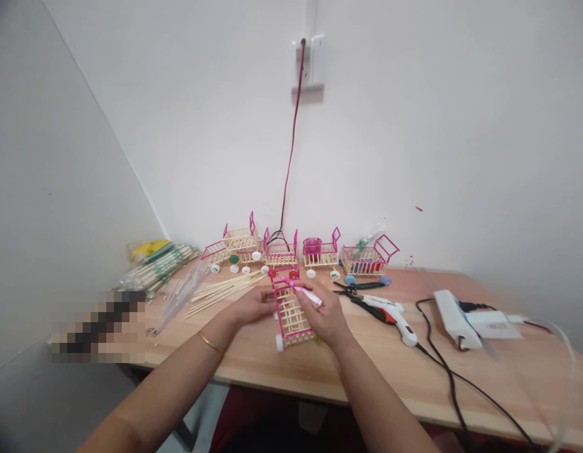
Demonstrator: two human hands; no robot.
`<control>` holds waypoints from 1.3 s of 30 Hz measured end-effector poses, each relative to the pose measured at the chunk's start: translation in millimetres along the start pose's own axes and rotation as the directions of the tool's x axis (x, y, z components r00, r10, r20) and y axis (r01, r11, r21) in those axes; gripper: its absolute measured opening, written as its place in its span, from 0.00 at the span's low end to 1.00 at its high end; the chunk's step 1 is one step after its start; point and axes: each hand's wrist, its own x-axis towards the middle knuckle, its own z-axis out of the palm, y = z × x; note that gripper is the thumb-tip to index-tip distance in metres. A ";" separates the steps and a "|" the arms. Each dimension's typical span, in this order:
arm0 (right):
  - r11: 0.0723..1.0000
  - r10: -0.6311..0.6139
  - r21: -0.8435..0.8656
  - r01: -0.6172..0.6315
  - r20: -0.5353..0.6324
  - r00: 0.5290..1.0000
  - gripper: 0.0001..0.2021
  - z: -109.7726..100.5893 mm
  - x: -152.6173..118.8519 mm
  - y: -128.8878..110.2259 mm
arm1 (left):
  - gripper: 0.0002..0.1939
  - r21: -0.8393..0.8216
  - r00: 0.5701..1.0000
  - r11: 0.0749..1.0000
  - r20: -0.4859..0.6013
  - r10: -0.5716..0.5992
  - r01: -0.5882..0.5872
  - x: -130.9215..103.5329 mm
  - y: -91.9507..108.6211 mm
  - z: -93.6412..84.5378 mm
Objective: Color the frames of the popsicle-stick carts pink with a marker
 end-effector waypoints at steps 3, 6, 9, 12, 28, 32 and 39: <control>0.999 -0.045 -0.020 0.046 0.048 0.998 0.09 -1.7 2.0 -3.8 | 0.27 -0.005 1.000 1.000 -0.001 -0.012 0.012 0.0 -0.4 -0.3; 0.994 -0.100 -0.037 0.103 0.091 0.991 0.10 -2.4 4.9 -8.9 | 0.27 0.008 1.000 1.000 -0.010 -0.009 0.009 -0.3 -0.1 -0.2; 0.989 -0.135 -0.040 0.139 0.104 0.985 0.10 -2.3 7.5 -12.2 | 0.28 0.015 1.000 1.000 -0.010 -0.008 0.009 -0.5 0.1 -0.3; 0.987 -0.151 -0.041 0.156 0.099 0.984 0.11 -2.5 8.0 -12.4 | 0.28 0.013 1.000 1.000 -0.005 -0.005 0.005 -0.2 -1.0 -0.7; 0.992 -0.119 -0.030 0.123 0.108 0.987 0.12 -5.7 5.9 -6.8 | 0.26 -0.001 1.000 1.000 -0.018 -0.014 0.014 0.3 -5.6 -1.5; 0.995 -0.093 -0.026 0.096 0.102 0.990 0.12 -6.4 3.8 -2.2 | 0.27 0.012 1.000 1.000 -0.015 0.001 -0.001 0.7 -7.0 -2.1; 1.000 0.001 -0.025 0.003 0.129 0.992 0.15 -5.7 4.5 -0.7 | 0.27 0.015 1.000 1.000 -0.005 -0.019 0.019 0.5 -2.8 -1.1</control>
